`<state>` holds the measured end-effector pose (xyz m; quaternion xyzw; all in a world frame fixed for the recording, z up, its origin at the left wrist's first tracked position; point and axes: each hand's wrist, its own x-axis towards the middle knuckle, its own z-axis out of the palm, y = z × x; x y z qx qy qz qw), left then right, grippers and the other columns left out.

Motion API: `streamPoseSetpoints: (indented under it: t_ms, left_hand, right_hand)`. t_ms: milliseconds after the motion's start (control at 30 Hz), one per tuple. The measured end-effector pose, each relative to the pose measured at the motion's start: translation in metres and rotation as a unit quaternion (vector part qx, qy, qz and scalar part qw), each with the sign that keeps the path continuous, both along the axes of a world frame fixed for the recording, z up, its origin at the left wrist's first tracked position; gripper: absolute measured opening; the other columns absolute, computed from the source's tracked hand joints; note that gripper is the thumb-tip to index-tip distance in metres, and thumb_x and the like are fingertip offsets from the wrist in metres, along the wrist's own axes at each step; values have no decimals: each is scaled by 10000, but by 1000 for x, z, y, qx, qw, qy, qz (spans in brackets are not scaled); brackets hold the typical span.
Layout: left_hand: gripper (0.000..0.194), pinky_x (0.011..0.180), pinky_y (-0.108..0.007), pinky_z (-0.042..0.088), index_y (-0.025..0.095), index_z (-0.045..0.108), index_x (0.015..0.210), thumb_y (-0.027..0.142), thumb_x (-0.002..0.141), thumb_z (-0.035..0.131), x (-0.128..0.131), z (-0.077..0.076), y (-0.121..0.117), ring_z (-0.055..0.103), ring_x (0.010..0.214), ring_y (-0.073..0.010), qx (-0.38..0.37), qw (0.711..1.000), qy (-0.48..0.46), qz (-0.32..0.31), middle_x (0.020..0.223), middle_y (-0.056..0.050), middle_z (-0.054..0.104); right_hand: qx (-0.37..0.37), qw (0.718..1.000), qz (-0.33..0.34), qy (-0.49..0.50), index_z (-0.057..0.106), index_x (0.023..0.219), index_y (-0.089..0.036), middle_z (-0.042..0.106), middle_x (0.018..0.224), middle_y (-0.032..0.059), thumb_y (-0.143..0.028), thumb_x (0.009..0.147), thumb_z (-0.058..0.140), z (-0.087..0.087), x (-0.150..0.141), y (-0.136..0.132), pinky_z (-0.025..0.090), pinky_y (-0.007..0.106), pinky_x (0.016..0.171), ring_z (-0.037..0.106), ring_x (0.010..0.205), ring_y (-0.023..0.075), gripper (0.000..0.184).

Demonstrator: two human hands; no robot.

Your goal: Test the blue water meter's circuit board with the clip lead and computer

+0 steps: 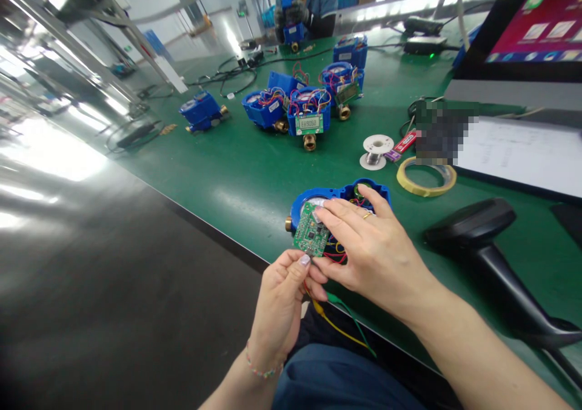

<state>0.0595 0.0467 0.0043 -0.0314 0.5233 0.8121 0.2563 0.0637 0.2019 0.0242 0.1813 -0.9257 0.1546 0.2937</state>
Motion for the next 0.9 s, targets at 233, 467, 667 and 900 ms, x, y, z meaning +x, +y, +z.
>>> streamPoseSetpoints:
  t_ms: [233, 467, 667, 900]
  left_hand:
    - [131, 454, -130, 392, 92, 499, 811, 205, 877, 489, 3, 6, 4, 515, 450, -81, 23, 999, -37, 16, 634, -50, 582]
    - [117, 443, -133, 391, 104, 511, 775, 184, 861, 510, 7, 5, 11, 514, 460, -87, 51, 995, -53, 66, 617, -34, 568]
    - [120, 476, -137, 411, 100, 524, 798, 196, 870, 518, 13, 2, 15, 524, 485, -84, 64, 992, -50, 98, 636, -34, 573]
    - [134, 461, -139, 403, 106, 540, 761, 211, 843, 555, 8, 2, 12, 526, 478, -93, 49, 995, -40, 73, 617, -32, 569]
  right_hand:
    - [5, 1000, 2, 14, 545, 1117, -65, 580, 1129, 146, -254, 822, 591, 1, 0, -1, 303, 498, 1025, 565, 1023, 262, 353]
    - [8, 1000, -1, 14, 545, 1110, -53, 575, 1134, 154, -257, 836, 578, 1, 1, -2, 302, 506, 1023, 559, 1031, 266, 343]
    - [10, 1000, -2, 12, 543, 1117, -59, 576, 1137, 152, -262, 837, 588, 2, 2, -2, 297, 504, 1029, 555, 1041, 269, 349]
    - [15, 1000, -1, 10, 543, 1112, -49, 574, 1139, 157, -252, 843, 580, 3, 1, -3, 312, 522, 1014, 557, 1037, 269, 339]
